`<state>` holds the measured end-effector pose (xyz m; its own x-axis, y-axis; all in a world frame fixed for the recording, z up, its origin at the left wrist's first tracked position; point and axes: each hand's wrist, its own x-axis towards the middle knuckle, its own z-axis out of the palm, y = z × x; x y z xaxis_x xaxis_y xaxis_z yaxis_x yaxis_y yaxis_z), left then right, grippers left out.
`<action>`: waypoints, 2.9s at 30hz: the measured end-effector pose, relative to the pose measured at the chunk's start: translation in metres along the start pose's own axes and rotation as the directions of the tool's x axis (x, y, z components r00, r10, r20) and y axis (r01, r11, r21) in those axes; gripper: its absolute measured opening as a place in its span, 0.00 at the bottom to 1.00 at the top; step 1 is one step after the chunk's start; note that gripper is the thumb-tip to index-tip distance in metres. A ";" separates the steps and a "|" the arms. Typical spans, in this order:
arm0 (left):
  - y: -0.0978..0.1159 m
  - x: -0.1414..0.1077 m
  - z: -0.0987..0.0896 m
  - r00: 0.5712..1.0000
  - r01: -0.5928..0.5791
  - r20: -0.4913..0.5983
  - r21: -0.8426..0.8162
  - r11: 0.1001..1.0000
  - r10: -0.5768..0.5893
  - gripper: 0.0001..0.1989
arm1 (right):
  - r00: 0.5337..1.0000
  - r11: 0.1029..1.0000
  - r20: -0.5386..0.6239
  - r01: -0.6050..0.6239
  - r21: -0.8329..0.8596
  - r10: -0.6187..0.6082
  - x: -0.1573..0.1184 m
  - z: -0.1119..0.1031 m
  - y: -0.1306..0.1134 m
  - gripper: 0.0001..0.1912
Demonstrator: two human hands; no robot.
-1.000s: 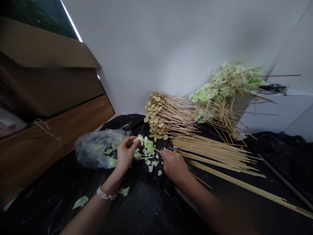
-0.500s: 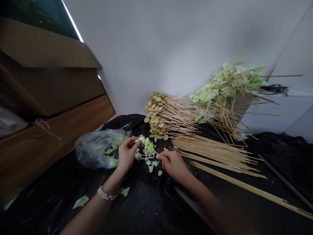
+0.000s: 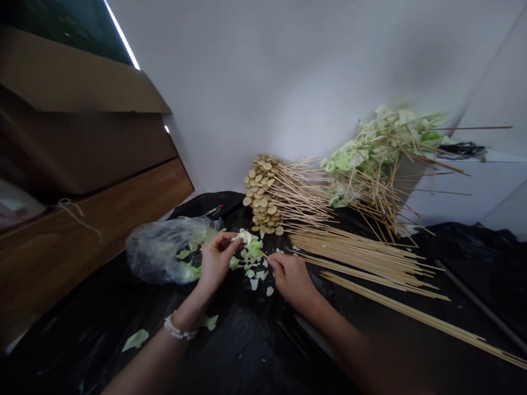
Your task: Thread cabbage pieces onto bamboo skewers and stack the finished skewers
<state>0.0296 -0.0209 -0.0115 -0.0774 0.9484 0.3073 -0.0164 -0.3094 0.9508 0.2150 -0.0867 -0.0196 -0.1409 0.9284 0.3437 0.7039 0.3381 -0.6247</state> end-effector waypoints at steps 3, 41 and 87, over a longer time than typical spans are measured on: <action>-0.001 -0.004 0.004 0.997 -0.009 0.080 0.001 1.000 0.009 0.09 | 0.994 0.978 0.058 -0.105 0.181 0.096 0.006 -0.005 -0.003 0.14; 0.009 0.003 -0.005 0.869 0.495 0.223 -0.404 0.769 -0.442 0.17 | 0.983 0.966 -0.007 0.181 -0.182 -0.185 -0.002 -0.002 0.003 0.15; 0.014 -0.001 0.001 0.932 0.355 0.221 -0.405 0.842 -0.287 0.22 | 0.935 0.918 0.333 -0.236 0.318 0.125 0.007 -0.012 -0.003 0.15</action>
<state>0.0307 -0.0256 0.0012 0.1525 0.9880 0.0224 -0.4453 0.0485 0.8940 0.2201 -0.0831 -0.0068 -0.2758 0.9612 0.0095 0.4578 0.1400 -0.8779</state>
